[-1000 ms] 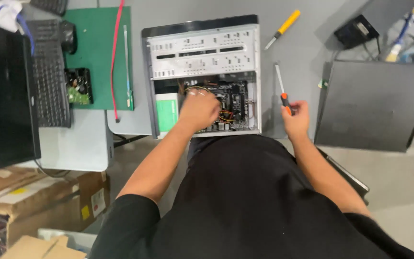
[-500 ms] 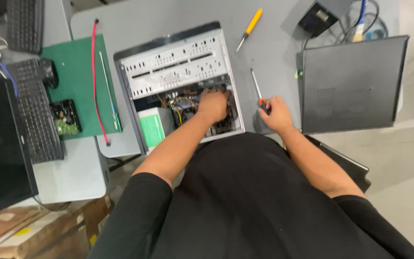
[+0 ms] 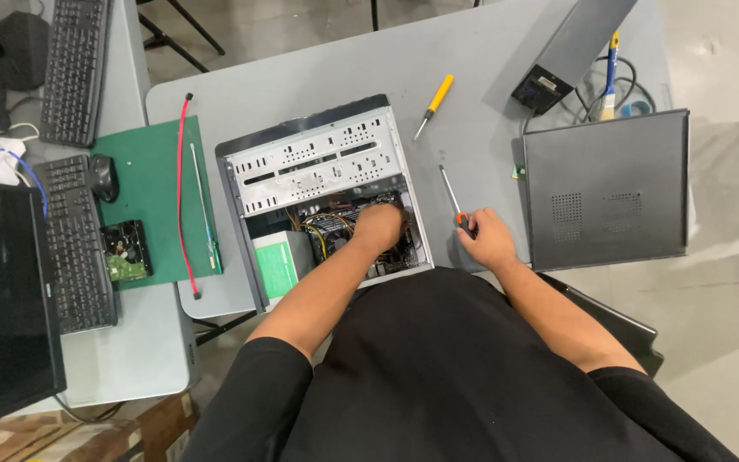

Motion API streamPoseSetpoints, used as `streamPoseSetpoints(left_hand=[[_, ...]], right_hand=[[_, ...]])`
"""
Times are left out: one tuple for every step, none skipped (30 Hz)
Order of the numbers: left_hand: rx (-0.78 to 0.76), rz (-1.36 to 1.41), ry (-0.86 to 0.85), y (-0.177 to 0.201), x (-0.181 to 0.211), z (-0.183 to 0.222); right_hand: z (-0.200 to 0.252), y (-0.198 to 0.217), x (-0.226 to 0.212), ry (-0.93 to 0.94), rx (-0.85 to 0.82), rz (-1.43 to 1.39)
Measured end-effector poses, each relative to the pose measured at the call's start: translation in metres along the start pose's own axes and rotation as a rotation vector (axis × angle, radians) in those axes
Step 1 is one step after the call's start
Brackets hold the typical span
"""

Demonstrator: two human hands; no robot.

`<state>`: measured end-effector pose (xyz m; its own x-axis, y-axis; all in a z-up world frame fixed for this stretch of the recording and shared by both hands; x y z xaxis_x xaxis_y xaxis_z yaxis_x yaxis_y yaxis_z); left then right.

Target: Disconnecting internal power and data cables and removing components from a desktop computer case.

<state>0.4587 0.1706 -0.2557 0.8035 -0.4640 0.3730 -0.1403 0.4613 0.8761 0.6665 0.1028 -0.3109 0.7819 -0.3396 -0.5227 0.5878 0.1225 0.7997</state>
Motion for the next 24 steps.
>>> streamPoseSetpoints(left_hand=[[0.020, -0.067, -0.036, 0.001, 0.001, 0.001], [0.024, -0.063, -0.029, -0.001, 0.000, 0.001], [0.047, -0.056, -0.022, -0.002, -0.001, 0.001], [0.070, -0.050, -0.014, -0.003, -0.002, 0.000], [0.083, -0.047, -0.009, 0.007, 0.001, 0.001], [0.062, -0.010, 0.000, 0.015, 0.004, 0.002], [0.041, 0.025, 0.008, 0.023, 0.007, 0.002], [0.055, 0.026, 0.011, 0.030, 0.008, 0.003], [0.021, 0.039, 0.000, 0.034, 0.011, 0.005], [-0.013, 0.053, -0.011, 0.037, 0.014, 0.008], [-0.007, 0.053, -0.006, 0.029, 0.011, 0.006], [-0.018, 0.013, -0.015, 0.021, 0.009, 0.004], [-0.029, -0.030, -0.028, 0.014, 0.007, 0.000], [-0.022, -0.034, -0.025, 0.017, 0.009, 0.002], [-0.038, -0.019, -0.027, 0.018, 0.012, 0.003], [-0.055, -0.003, -0.029, 0.020, 0.015, 0.004], [-0.052, -0.009, -0.032, 0.027, 0.019, 0.007], [-0.056, 0.041, -0.003, 0.033, 0.023, 0.011], [-0.065, 0.093, 0.028, 0.037, 0.026, 0.016], [-0.066, 0.091, 0.027, 0.043, 0.031, 0.018], [-0.092, 0.110, 0.066, 0.047, 0.034, 0.021], [-0.119, 0.130, 0.104, 0.050, 0.037, 0.024], [-0.118, 0.129, 0.105, 0.040, 0.033, 0.021], [-0.166, 0.195, 0.079, 0.027, 0.031, 0.020]], right_hand=[[-0.001, -0.003, 0.001, 0.006, -0.006, 0.010], [-0.001, -0.003, 0.001, 0.013, -0.009, 0.015], [-0.002, -0.003, 0.001, 0.009, -0.016, 0.028], [-0.004, -0.003, 0.001, 0.005, -0.022, 0.041], [-0.005, -0.005, 0.002, 0.017, -0.018, 0.048], [-0.006, -0.007, 0.005, 0.005, -0.029, 0.061], [-0.008, -0.009, 0.008, -0.006, -0.038, 0.073], [-0.008, -0.005, 0.004, 0.006, -0.031, 0.079], [-0.005, -0.004, 0.002, -0.010, -0.035, 0.078], [-0.003, -0.003, 0.001, -0.026, -0.038, 0.076], [-0.001, -0.001, -0.002, -0.017, -0.038, 0.078], [0.000, 0.000, -0.003, -0.032, -0.047, 0.096], [0.000, 0.002, -0.004, -0.049, -0.053, 0.112], [-0.001, 0.001, -0.004, -0.041, -0.049, 0.111], [-0.002, -0.001, -0.002, -0.052, -0.047, 0.111], [-0.003, -0.002, 0.001, -0.062, -0.045, 0.111], [-0.002, 0.001, -0.002, -0.061, -0.039, 0.108], [-0.002, 0.003, -0.005, -0.060, -0.033, 0.090], [0.001, 0.004, -0.007, -0.061, -0.032, 0.074], [0.000, 0.005, -0.007, -0.062, -0.031, 0.072], [0.001, 0.005, -0.007, -0.056, -0.027, 0.073], [0.001, 0.005, -0.007, -0.050, -0.022, 0.075], [0.002, 0.006, -0.007, -0.050, -0.022, 0.075], [0.003, 0.007, -0.007, -0.056, -0.028, 0.075]])
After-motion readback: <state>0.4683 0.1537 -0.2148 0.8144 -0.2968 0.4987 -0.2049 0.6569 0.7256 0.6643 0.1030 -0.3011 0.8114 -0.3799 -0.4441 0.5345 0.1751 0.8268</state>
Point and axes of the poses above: each hand's wrist, its own z-axis away from the middle knuckle, its own y-axis out of the back of the hand, x = y × z, the point moved 6 cm from there along -z, towards the middle knuckle, and after that the axes turned 6 degrees about x, right-handed, at the moved point
